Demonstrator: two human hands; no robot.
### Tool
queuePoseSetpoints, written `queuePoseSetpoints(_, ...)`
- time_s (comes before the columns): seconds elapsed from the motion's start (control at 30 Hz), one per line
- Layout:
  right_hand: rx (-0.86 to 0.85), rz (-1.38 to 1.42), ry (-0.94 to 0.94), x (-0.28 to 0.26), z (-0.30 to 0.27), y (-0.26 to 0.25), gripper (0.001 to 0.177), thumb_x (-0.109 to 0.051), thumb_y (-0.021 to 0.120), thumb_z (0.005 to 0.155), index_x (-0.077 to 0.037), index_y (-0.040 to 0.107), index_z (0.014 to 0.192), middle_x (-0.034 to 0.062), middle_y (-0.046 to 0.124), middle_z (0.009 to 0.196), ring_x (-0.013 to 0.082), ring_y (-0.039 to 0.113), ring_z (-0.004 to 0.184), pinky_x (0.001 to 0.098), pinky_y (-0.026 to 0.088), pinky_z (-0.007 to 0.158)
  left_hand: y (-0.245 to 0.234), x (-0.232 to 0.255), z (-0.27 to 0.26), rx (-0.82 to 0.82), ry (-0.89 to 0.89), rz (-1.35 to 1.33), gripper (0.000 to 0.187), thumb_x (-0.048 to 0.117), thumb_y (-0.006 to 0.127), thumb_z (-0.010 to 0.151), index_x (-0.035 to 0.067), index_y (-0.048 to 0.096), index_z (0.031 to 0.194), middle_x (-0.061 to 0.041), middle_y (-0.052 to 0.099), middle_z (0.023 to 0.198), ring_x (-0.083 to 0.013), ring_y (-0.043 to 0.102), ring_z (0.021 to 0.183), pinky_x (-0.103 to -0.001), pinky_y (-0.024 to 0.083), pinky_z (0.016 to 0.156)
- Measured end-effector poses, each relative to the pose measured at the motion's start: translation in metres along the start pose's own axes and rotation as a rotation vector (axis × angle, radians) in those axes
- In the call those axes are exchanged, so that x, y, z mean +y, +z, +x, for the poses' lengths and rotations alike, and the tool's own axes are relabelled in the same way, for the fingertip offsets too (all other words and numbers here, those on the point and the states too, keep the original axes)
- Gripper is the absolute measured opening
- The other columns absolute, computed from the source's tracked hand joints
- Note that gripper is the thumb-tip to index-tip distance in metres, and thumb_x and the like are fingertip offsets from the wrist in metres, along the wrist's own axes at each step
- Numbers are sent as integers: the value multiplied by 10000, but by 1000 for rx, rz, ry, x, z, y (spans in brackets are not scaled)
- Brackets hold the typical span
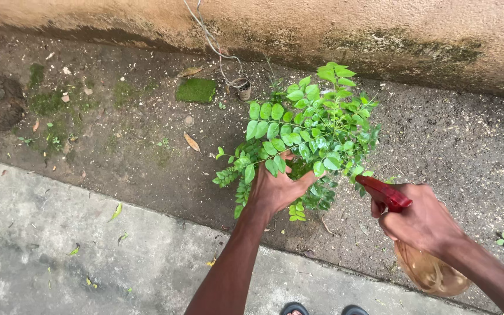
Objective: The person sprays a small green plant with a red spray bottle and touches the leaves by hand.
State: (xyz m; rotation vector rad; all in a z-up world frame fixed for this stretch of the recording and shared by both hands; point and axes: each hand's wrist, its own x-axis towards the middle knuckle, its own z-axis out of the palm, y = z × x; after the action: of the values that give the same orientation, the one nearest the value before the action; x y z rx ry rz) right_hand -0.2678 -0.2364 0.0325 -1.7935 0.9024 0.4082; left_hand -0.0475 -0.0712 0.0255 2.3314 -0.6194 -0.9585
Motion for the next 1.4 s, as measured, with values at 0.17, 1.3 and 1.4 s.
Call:
queuePoseSetpoints(0.17, 68, -49, -5, -7, -4, -5, 277, -92, 596, 695, -63, 749, 923, 102, 696, 543, 181, 583, 397, 350, 481, 405, 3, 3, 8, -9, 9, 225, 1123, 733, 786, 625, 29, 470, 1441, -201, 664, 1192, -320, 673, 1104, -515, 546, 957)
queuePoseSetpoints(1.3, 168, -82, 39, -2, -9, -19, 338, -62, 623, 684, -141, 782, 971, 143, 672, 535, 198, 516, 390, 414, 459, 417, -12, 45, 11, 171, 298, 828, 727, 285, 693, 811, 102, 437, 1466, -181, 227, 1638, -334, 144, 1543, -581, 292, 1133)
queuePoseSetpoints(1.4, 92, -206, 54, -3, -7, -17, 373, -83, 632, 725, -211, 765, 1049, 142, 656, 523, 202, 476, 394, 397, 457, 421, -14, 45, 16, 159, 228, 839, 749, 279, 694, 809, 102, 407, 1478, -171, 209, 1640, -329, 132, 1539, -590, 284, 1133)
